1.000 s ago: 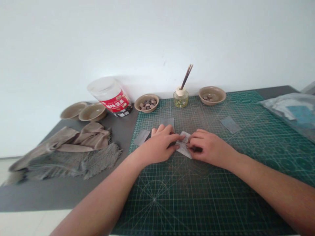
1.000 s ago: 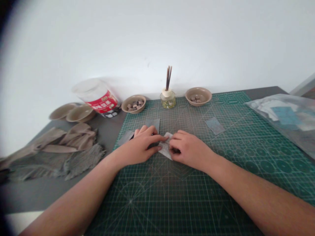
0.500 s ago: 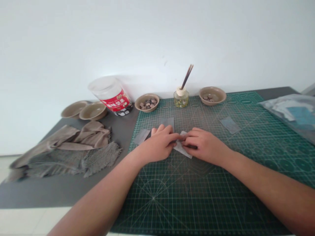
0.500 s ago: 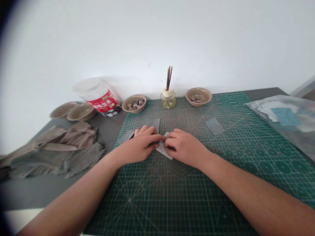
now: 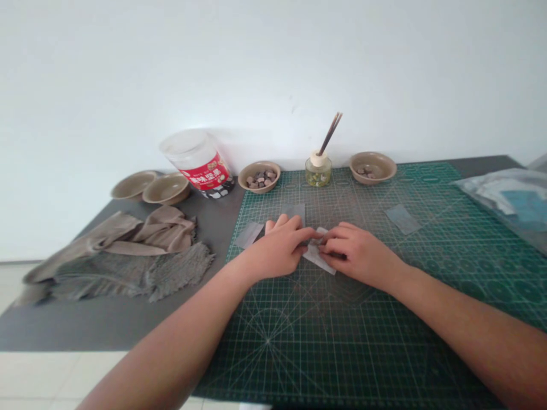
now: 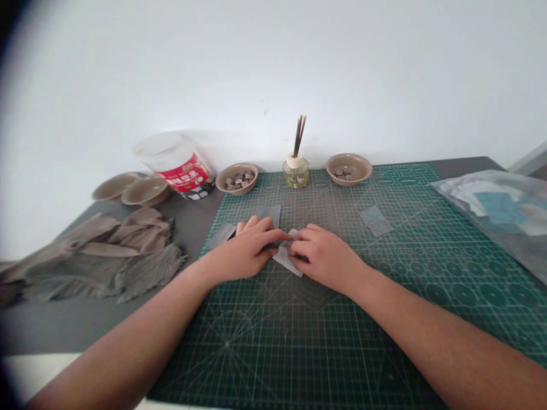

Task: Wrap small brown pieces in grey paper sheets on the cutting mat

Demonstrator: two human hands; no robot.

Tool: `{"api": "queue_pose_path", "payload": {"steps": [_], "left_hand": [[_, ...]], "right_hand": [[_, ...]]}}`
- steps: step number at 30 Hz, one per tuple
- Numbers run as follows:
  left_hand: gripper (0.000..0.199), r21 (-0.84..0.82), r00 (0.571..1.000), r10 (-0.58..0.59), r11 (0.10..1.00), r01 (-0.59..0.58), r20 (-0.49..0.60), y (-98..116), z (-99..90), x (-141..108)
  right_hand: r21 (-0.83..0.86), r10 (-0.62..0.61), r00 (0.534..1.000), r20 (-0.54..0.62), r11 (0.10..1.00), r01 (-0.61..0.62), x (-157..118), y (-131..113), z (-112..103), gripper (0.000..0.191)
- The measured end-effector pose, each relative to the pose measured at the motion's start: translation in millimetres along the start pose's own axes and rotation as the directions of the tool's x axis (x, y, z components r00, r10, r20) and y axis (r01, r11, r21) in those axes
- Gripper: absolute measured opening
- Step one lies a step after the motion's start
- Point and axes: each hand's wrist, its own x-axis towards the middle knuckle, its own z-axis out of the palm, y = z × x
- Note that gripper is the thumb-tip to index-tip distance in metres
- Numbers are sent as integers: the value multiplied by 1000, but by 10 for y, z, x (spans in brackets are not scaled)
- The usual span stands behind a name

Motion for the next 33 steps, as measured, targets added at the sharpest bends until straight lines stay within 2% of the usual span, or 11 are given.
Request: {"api": "queue_pose_path", "payload": {"steps": [3, 6, 11, 17, 21, 25, 28, 33], "left_hand": [[42, -9, 1000, -3, 1000, 3, -1, -3, 3, -1], [41, -1, 1000, -3, 1000, 3, 1, -4, 3, 2], [40, 5, 1000, -10, 1000, 10, 2, -8, 0, 7], [41, -13, 1000, -22, 1000, 22, 8, -10, 3, 2], [41, -19, 1000, -25, 1000, 25, 10, -5, 4, -3], [41, -17, 1000, -22, 1000, 22, 11, -1, -1, -1], [42, -22, 1000, -14, 1000, 14, 10, 3, -1, 3], [41, -41, 999, -32, 999, 32, 6, 2, 4, 9]], "right_hand": [[-19, 25, 1000, -9, 999, -26, -13, -19, 6, 14], [15, -30, 999, 19, 999, 30, -18, -31, 32, 15], [-2, 23, 999, -30, 1000, -23, 10, -19, 66, 14], [23, -15, 1000, 13, 1000, 15, -9, 4, -9, 15], [4, 31, 999, -33, 1000, -31, -1, 28, -19, 14], [42, -20, 999, 25, 999, 19, -2, 31, -12, 15], [7, 37, 999, -26, 999, -37, -4, 42, -25, 14], [26, -49, 999, 17, 998, 48, 1, 53, -25, 13]]}}
